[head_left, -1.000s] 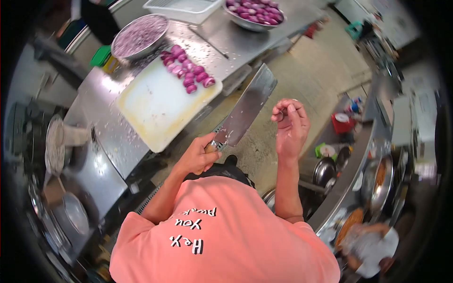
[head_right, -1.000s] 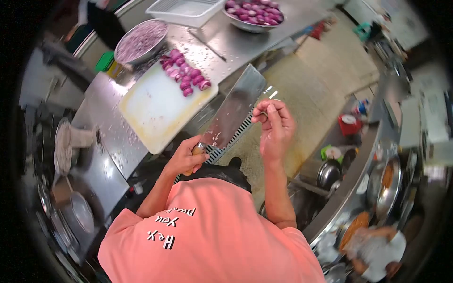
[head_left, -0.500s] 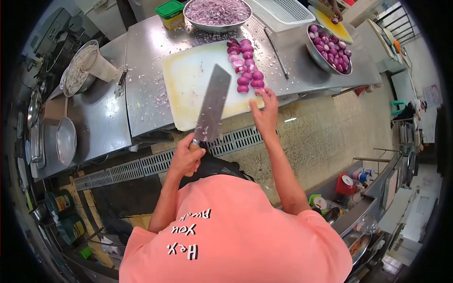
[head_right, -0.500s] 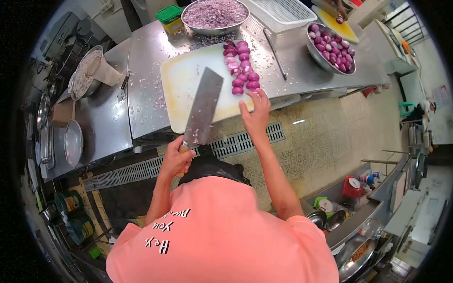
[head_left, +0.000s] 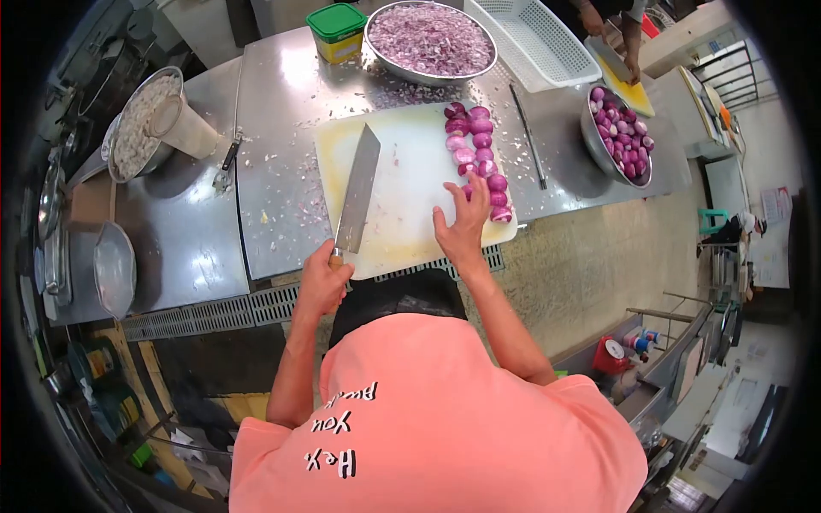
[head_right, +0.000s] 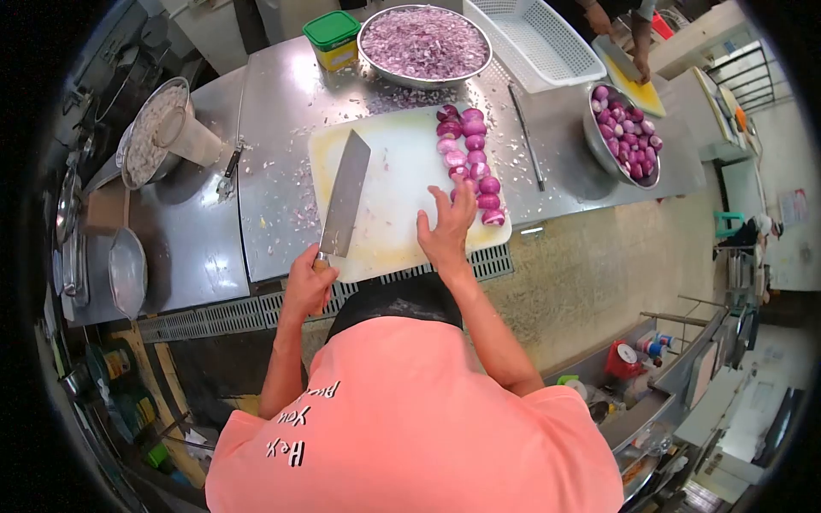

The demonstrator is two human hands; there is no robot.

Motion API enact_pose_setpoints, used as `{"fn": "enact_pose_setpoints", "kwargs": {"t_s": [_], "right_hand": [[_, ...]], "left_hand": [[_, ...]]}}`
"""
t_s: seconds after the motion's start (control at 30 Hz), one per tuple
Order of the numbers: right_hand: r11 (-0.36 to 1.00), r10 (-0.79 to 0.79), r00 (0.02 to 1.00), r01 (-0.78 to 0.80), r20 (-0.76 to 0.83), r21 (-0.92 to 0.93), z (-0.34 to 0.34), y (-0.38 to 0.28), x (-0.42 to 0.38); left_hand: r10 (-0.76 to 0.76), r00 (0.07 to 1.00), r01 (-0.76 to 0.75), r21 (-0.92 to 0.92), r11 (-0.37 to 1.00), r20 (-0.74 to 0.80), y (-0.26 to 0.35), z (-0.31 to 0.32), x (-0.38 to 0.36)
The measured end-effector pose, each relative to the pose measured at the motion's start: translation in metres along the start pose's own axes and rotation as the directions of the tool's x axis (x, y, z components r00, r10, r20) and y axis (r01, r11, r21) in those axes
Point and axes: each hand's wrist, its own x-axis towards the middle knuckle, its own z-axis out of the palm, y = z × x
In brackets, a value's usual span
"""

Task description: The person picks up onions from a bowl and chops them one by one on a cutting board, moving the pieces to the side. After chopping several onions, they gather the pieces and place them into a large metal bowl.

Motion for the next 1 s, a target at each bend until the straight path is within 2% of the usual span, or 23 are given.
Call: {"fn": "enact_pose_setpoints", "kwargs": {"t_s": [0.03,0.1,0.2,0.33,0.4,0.5,0.6,0.63,0.73,0.77,0.87,0.93,1.0], "right_hand": [[0.997,-0.010,1.000,0.009,0.020,0.075,0.002,-0.003,0.004],[0.981,-0.035,0.999,0.031,0.017,0.193,0.003,-0.010,0.017],[0.957,-0.072,0.997,0.057,0.042,0.284,0.008,-0.003,0.039],[0.928,-0.129,0.989,0.092,0.078,0.361,0.007,0.009,0.064],[0.908,-0.159,0.982,0.105,0.102,0.405,0.005,0.017,0.073],[0.892,-0.162,0.975,0.077,0.155,0.445,0.004,0.026,0.077],[0.870,-0.205,0.958,0.085,0.200,0.486,0.007,0.028,0.073],[0.856,-0.222,0.954,0.090,0.204,0.510,0.008,0.027,0.071],[0.828,-0.229,0.933,0.037,0.277,0.560,0.008,0.020,0.061],[0.817,-0.259,0.932,0.070,0.255,0.572,0.007,0.018,0.059],[0.809,-0.277,0.927,0.082,0.254,0.582,0.004,0.016,0.051],[0.832,-0.279,0.929,0.108,0.242,0.545,-0.003,0.019,0.050],[0.882,-0.279,0.951,0.198,0.136,0.427,-0.016,0.025,0.052]], "left_hand": [[-0.002,1.000,0.002,-0.004,1.000,-0.006,-0.002,0.000,0.005],[0.049,0.998,-0.042,0.159,0.986,-0.043,-0.002,0.004,0.012],[-0.006,0.996,0.023,0.202,0.979,-0.086,0.006,0.016,0.014],[-0.059,0.984,0.103,0.264,0.959,-0.169,0.022,0.040,0.017],[-0.032,0.978,0.109,0.376,0.920,-0.207,0.029,0.051,0.018],[0.037,0.964,0.076,0.406,0.911,-0.263,0.020,0.066,0.023],[0.054,0.960,0.075,0.437,0.896,-0.276,0.024,0.073,0.021],[0.021,0.962,0.117,0.477,0.871,-0.274,0.032,0.075,0.020],[0.015,0.956,0.121,0.443,0.888,-0.293,0.031,0.079,0.018],[0.077,0.950,0.065,0.431,0.900,-0.304,0.024,0.080,0.018],[0.040,0.953,0.088,0.399,0.913,-0.300,0.024,0.080,0.015],[0.011,0.955,0.106,0.375,0.921,-0.298,0.032,0.080,0.010],[-0.018,0.957,0.126,0.360,0.924,-0.288,0.031,0.078,0.007]]}}
